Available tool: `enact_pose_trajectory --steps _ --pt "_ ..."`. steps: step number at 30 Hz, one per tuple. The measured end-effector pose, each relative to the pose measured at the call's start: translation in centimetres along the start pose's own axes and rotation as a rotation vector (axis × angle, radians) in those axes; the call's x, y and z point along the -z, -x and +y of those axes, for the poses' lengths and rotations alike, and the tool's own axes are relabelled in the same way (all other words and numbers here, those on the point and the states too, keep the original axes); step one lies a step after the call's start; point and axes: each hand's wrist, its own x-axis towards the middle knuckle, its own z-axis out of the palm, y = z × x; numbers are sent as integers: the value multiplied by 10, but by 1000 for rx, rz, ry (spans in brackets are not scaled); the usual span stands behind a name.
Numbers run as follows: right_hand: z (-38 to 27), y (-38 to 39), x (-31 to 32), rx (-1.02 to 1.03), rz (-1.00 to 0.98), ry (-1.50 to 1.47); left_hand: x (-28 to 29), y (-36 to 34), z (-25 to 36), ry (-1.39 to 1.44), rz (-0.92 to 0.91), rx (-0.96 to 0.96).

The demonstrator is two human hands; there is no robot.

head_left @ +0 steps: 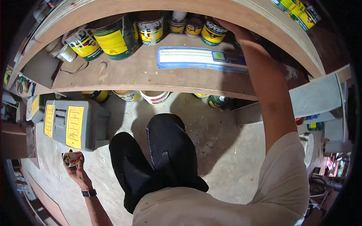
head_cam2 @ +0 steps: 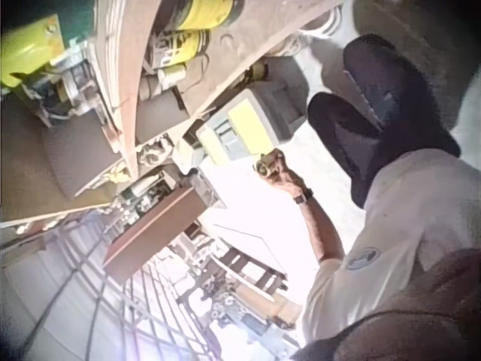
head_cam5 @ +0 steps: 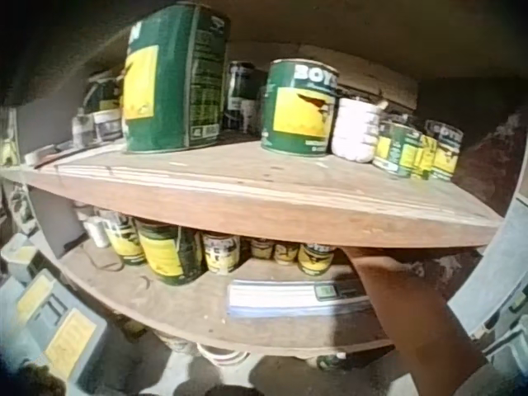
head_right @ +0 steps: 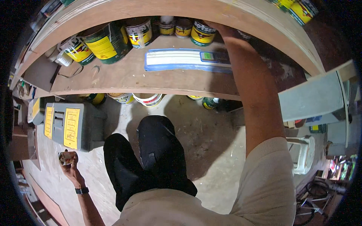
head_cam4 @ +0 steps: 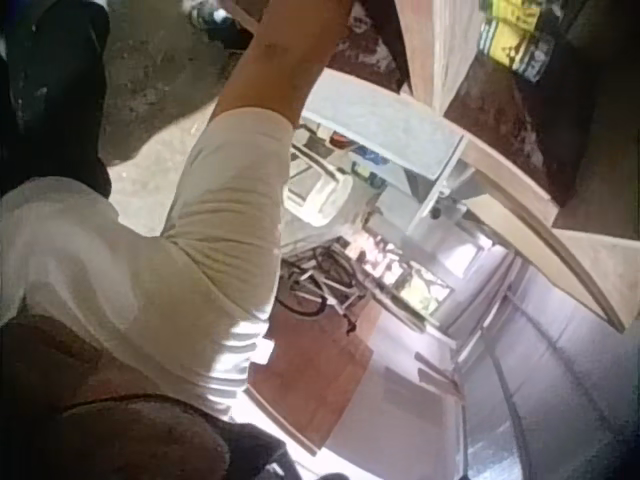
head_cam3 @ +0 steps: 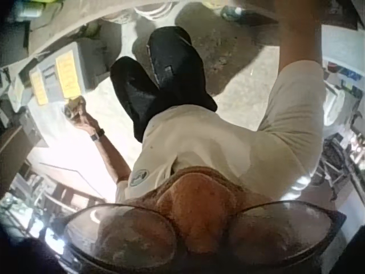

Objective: The person prepares a mixture in a paper cup by stirring it with wooden sticks and then applies the substance to a wooden block using a cloth.

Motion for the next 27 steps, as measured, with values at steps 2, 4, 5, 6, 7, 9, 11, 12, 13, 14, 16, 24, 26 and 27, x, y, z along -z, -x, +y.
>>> enact_pose_trajectory --steps 2,4,5,6,7,9,11,12,13,14,16,24,26,27 --pt "1 -8 -6 36 -32 -55 8 16 3 -28 49 -21" --pt "-2 -17 -13 73 -54 -114 21 29 -4 -12 85 -9" --pt "-4 -18 -18 89 -58 -142 28 36 -6 -4 106 -5" --pt "-5 -19 -22 109 -58 -173 30 43 -4 21 152 33" --pt "-5 -20 -25 125 -59 -203 34 47 -6 21 154 41" --pt "4 -14 -30 143 -57 -286 44 54 -12 14 179 46" --pt "11 -7 -32 145 -68 -410 35 58 -7 85 207 82" --pt "9 -3 -35 149 -78 -489 39 61 -7 53 226 75" --pt "13 1 -33 148 -75 -525 38 61 -10 38 231 70" --pt "10 8 -35 141 -82 -570 40 64 -7 7 256 69" --pt "22 9 -37 177 2 -259 39 67 -5 -2 271 83" --pt "2 36 16 -188 -24 -402 53 56 -32 101 256 88" --pt "-36 61 55 -343 -101 -483 43 47 -24 139 233 80" --pt "-77 70 78 -407 -174 -485 46 46 -25 137 221 76"
